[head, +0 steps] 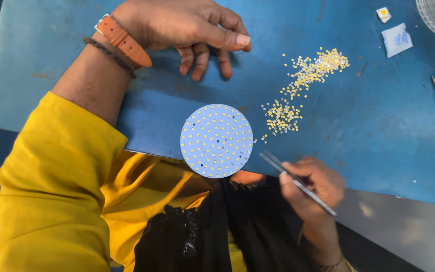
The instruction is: The person uses tweezers to pick small yellow LED chips from a pile and places them into designated spots on a circular LED board. They repeat this process across multiple boards, occasionally moving completed boards aside.
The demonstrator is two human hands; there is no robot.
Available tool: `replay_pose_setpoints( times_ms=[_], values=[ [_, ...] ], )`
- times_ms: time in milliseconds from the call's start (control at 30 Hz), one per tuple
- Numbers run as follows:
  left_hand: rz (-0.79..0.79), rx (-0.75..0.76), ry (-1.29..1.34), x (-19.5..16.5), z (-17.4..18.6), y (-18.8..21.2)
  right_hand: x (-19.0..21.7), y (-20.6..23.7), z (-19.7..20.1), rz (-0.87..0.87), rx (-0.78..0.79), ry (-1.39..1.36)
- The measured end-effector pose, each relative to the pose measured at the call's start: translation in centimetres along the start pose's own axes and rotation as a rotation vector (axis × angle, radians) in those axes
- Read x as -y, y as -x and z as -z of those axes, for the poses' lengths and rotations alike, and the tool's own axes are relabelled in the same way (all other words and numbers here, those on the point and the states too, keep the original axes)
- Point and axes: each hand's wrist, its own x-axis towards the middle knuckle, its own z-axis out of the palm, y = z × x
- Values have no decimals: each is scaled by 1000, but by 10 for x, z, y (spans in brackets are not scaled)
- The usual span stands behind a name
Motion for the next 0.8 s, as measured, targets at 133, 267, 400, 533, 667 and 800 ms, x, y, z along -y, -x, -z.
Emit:
replay_pose_setpoints(
  times_ms=[133,267,400,533,667,800],
  values=[
    [-10,4,7,-2,0,-1,-6,-9,16,-58,94,107],
    [-8,18,11,-2,-1,-1,-12,-11,18,5,91,104],
    [-26,34,20,-2,2,-3,-21,-22,15,-52,34,16],
    [-28,38,24,-1,2,-4,-22,-25,14,-37,59,38],
    [-10,13,10,-4,0,-3,-16,-27,16,-6,77,46],
    [-17,38,24,-15,2,-4,-14,-31,21,-44,69,56]
  ],
)
